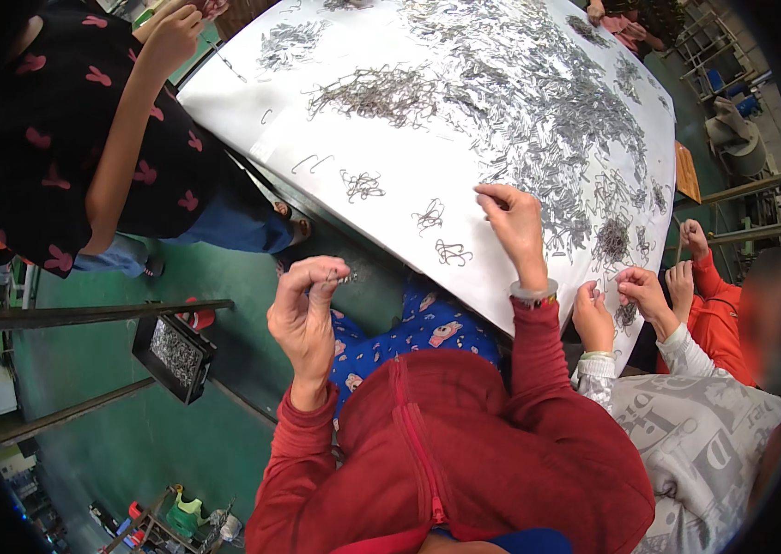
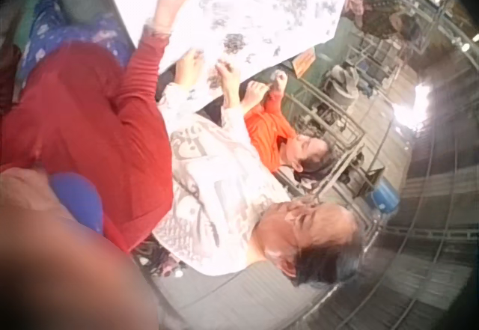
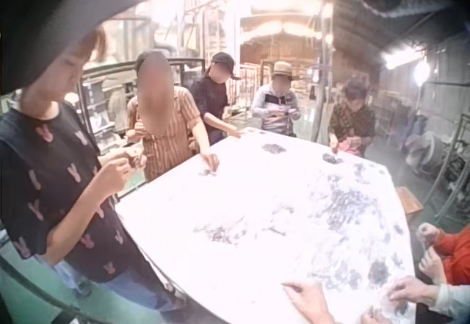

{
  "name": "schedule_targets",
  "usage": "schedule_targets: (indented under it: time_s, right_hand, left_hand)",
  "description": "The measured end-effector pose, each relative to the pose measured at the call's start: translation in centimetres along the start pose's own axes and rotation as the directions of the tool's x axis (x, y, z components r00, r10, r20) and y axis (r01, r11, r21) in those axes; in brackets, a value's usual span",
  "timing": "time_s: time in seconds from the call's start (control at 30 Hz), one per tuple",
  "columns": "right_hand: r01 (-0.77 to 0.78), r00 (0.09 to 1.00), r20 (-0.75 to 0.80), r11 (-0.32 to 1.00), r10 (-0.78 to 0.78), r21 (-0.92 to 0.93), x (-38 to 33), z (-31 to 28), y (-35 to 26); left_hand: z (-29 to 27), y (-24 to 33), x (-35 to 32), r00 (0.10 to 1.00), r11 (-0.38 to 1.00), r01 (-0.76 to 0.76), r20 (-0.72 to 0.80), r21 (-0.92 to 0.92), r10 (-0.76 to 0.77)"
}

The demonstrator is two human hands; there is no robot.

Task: The person repeatedly picks small metal hooks and wire pieces from a white table, links them together by hand, and hangs the assembled units onto a nearby hanging rack. The process is repeated continuously with other workers also handling similar items.

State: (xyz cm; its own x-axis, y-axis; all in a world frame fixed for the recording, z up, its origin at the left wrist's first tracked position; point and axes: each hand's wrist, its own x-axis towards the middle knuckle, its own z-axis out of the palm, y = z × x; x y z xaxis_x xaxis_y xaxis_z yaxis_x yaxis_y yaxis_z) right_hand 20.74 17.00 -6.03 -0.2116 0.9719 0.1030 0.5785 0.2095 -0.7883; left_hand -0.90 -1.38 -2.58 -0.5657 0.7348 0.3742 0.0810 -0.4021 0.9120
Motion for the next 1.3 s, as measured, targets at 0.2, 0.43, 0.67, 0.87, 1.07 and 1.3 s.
schedule_targets:
  time_s: [0.2,0.43,0.67,0.87,1.07,1.3]
  right_hand:
    - [0.023,0.999,-0.034,0.95,-0.035,-0.312,2.8,0.5,8.3]
    - [0.137,0.988,-0.027,0.932,-0.155,-0.336,3.4,0.7,9.3]
    - [-0.025,0.956,0.257,0.831,-0.143,0.555,-0.7,1.3,-2.2]
    - [-0.117,0.886,0.385,0.678,-0.26,0.726,-5.9,2.9,-10.9]
    - [0.129,0.9,0.273,0.804,-0.341,0.58,-7.1,3.2,-12.5]
    - [0.058,0.937,0.208,0.715,-0.279,0.697,-7.5,4.5,-11.2]
  left_hand:
    - [0.1,-0.7,-0.4,0.999,0.999,0.034,0.016,0.029,-0.035]
    - [-0.1,-0.2,-1.6,0.995,0.99,0.045,0.088,0.137,-0.057]
    - [0.2,-0.5,-2.0,0.997,0.987,0.037,0.065,0.155,-0.048]
    - [0.2,-0.8,-1.9,0.993,0.967,0.078,0.067,0.242,-0.097]
    - [0.0,-1.3,-1.4,0.995,0.95,0.05,0.07,0.307,-0.075]
    - [-0.4,-3.7,-2.2,0.989,0.984,0.107,0.086,0.14,-0.12]
